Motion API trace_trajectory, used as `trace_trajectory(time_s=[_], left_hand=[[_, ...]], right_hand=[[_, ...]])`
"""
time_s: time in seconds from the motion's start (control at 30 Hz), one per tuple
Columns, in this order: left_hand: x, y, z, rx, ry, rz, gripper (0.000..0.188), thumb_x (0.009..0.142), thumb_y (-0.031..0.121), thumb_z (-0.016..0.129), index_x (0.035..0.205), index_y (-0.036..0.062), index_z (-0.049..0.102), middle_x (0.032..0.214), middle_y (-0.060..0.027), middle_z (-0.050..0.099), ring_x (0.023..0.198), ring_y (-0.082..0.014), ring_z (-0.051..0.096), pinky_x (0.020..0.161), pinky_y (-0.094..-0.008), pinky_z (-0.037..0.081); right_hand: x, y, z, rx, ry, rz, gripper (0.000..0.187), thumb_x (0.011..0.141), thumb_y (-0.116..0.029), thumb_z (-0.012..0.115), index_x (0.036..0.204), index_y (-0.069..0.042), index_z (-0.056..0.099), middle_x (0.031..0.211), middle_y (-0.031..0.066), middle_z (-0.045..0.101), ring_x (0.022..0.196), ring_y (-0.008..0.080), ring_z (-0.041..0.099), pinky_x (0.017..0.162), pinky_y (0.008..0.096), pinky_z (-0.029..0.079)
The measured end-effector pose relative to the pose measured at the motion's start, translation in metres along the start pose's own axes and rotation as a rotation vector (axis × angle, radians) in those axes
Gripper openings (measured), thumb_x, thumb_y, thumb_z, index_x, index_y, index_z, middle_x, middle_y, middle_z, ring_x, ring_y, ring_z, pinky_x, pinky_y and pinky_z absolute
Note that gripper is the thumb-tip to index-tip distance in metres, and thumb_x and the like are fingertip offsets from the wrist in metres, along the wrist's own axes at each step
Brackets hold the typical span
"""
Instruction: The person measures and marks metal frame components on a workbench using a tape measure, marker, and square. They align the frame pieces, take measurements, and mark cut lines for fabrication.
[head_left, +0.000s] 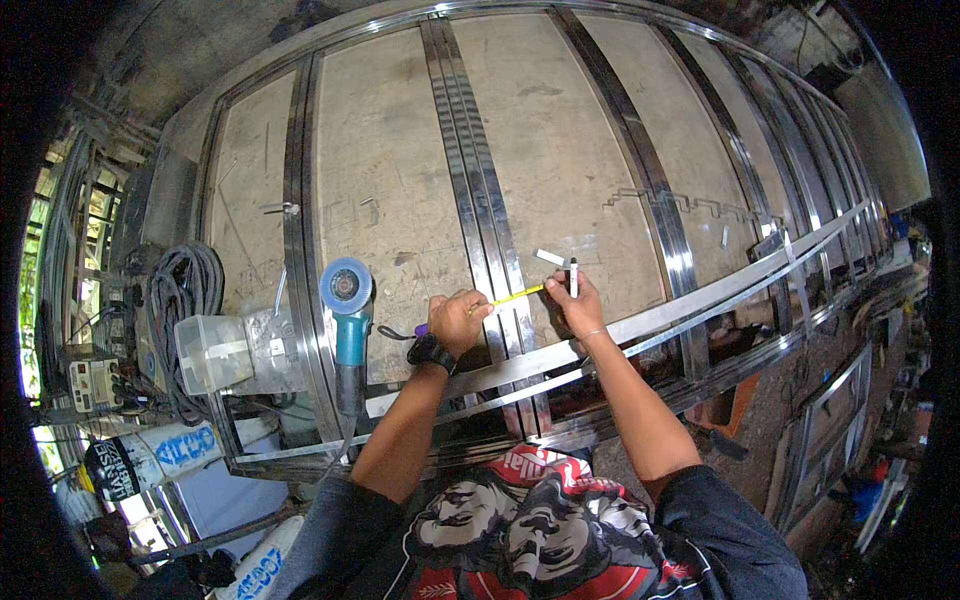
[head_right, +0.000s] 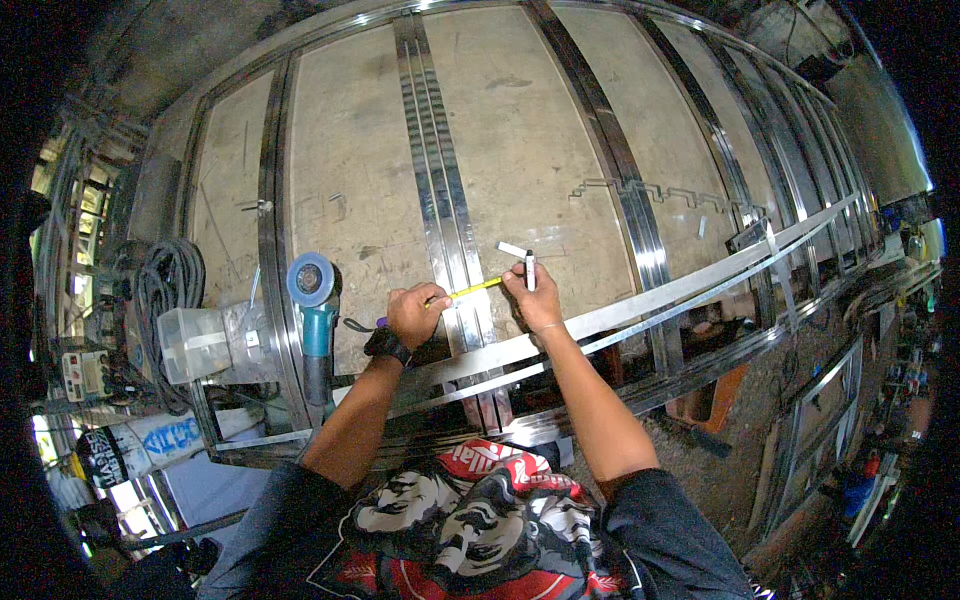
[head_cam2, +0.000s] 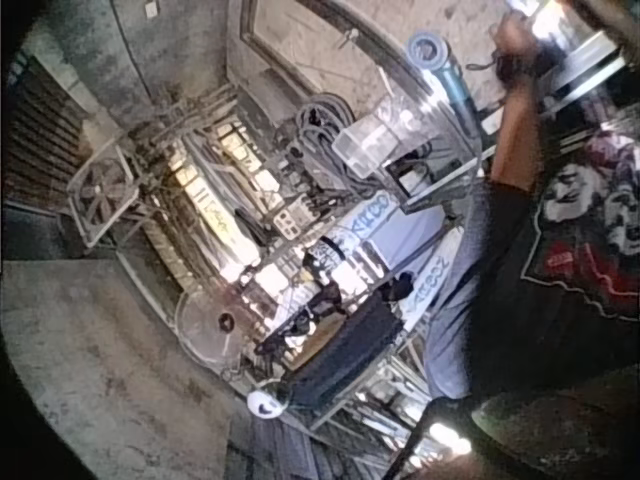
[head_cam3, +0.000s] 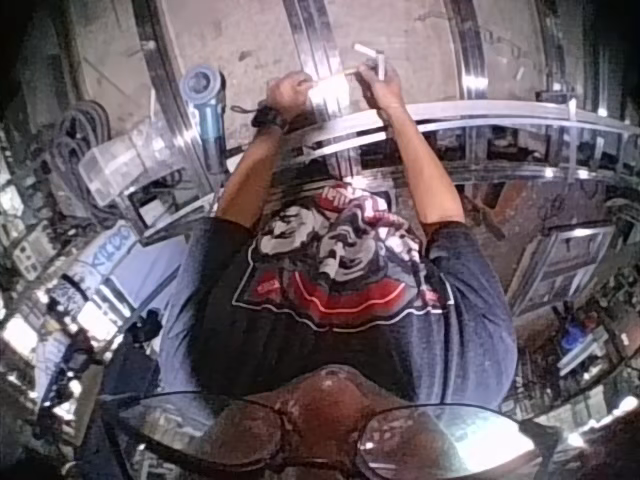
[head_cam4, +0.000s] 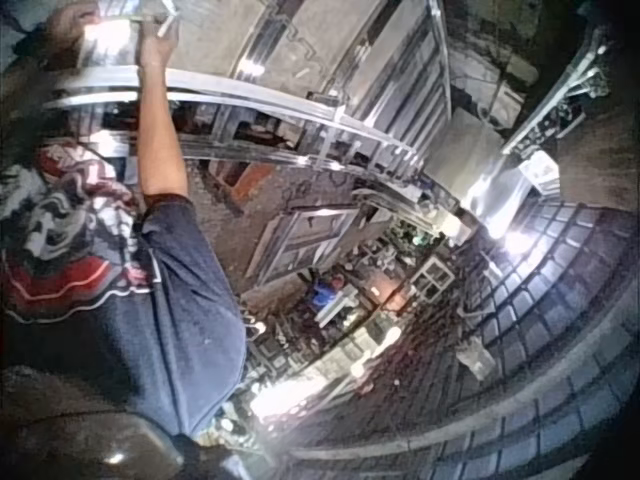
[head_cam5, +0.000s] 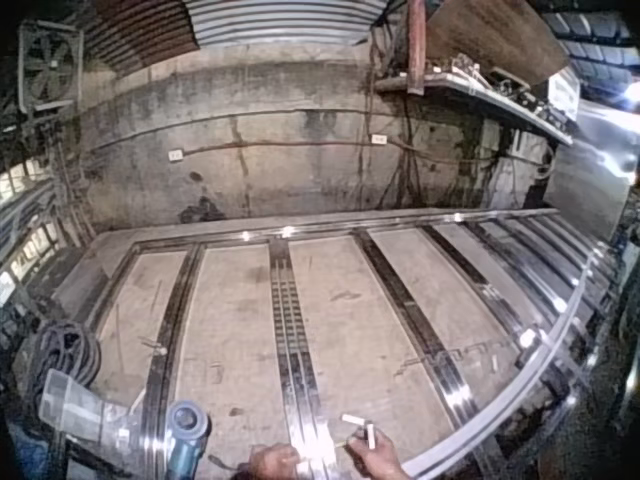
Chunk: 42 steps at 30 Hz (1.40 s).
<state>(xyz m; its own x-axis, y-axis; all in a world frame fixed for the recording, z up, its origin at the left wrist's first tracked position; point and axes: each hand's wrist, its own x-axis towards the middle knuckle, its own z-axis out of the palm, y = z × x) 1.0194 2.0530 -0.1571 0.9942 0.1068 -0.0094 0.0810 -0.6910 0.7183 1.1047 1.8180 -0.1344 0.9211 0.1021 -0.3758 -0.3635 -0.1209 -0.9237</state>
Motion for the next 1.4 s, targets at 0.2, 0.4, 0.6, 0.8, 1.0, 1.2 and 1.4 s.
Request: trace_trajectory(time_s=[0.2,0.4,0.6,0.8,1.0,1.2,1.4], left_hand=[[0.003,-0.002,-0.002,-0.063,-0.047,-0.022,0.02,0.093,0.034,0.073,0.09,0.0147,0.074,0.088,-0.0062,0.074,0.084,-0.029,0.068,0.089,-0.0445,0.042],[0.005,0.002,-0.007,-0.086,-0.01,0.035,0.019,0.091,0.027,0.075,0.089,0.008,0.075,0.086,-0.0116,0.074,0.079,-0.0317,0.071,0.077,-0.0425,0.051],[0.005,0.004,-0.008,-0.034,0.026,0.07,0.02,0.09,0.025,0.075,0.088,0.0052,0.075,0.083,-0.0154,0.073,0.076,-0.0333,0.073,0.072,-0.042,0.055],[0.004,0.007,-0.008,-0.05,0.055,0.086,0.018,0.089,0.023,0.076,0.088,0.0051,0.076,0.083,-0.0159,0.073,0.074,-0.0335,0.072,0.07,-0.0411,0.055],[0.005,0.006,-0.008,-0.042,0.058,0.1,0.016,0.088,0.022,0.077,0.088,0.0059,0.077,0.081,-0.0159,0.073,0.073,-0.0333,0.072,0.07,-0.0405,0.056],[0.003,0.003,-0.007,-0.068,-0.078,-0.052,0.018,0.094,0.032,0.07,0.091,0.0146,0.075,0.092,-0.0037,0.075,0.09,-0.026,0.068,0.09,-0.0432,0.039],[0.003,0.003,-0.007,-0.061,-0.079,-0.037,0.019,0.094,0.033,0.07,0.091,0.0149,0.075,0.091,-0.0024,0.074,0.089,-0.0246,0.067,0.09,-0.0428,0.039]], right_hand=[[-0.006,-0.019,-0.033,0.165,0.072,0.114,0.027,0.107,-0.035,0.06,0.102,-0.009,0.059,0.082,0.0033,0.066,0.051,0.0085,0.05,0.043,0.0275,0.038],[-0.004,-0.029,-0.059,0.214,0.095,0.149,0.031,0.109,-0.04,0.054,0.104,-0.009,0.059,0.08,0.007,0.067,0.047,0.0109,0.051,0.04,0.0275,0.038],[0.002,-0.028,-0.07,0.006,0.026,0.164,0.036,0.108,-0.04,0.058,0.12,-0.006,0.065,0.08,0.0035,0.066,0.053,0.0085,0.05,0.047,0.0253,0.039],[0.022,-0.016,-0.065,0.2,0.002,0.204,0.03,0.111,-0.02,0.05,0.132,-0.001,0.06,0.086,0.0033,0.064,0.064,0.0109,0.055,0.053,0.0261,0.046],[0.029,-0.01,-0.065,0.034,0.053,0.115,0.03,0.111,-0.021,0.051,0.125,0.0,0.066,0.077,0.0008,0.061,0.063,0.0104,0.052,0.057,0.0263,0.042],[0.04,0.0,-0.06,-0.058,0.07,-0.001,0.029,0.111,-0.027,0.055,0.116,-0.002,0.069,0.072,-0.001,0.057,0.064,0.01,0.051,0.061,0.0269,0.042],[0.062,0.015,-0.058,0.024,0.028,-0.133,0.023,0.11,-0.024,0.057,0.117,-0.003,0.06,0.082,0.0009,0.06,0.073,0.0105,0.056,0.07,0.028,0.046]])
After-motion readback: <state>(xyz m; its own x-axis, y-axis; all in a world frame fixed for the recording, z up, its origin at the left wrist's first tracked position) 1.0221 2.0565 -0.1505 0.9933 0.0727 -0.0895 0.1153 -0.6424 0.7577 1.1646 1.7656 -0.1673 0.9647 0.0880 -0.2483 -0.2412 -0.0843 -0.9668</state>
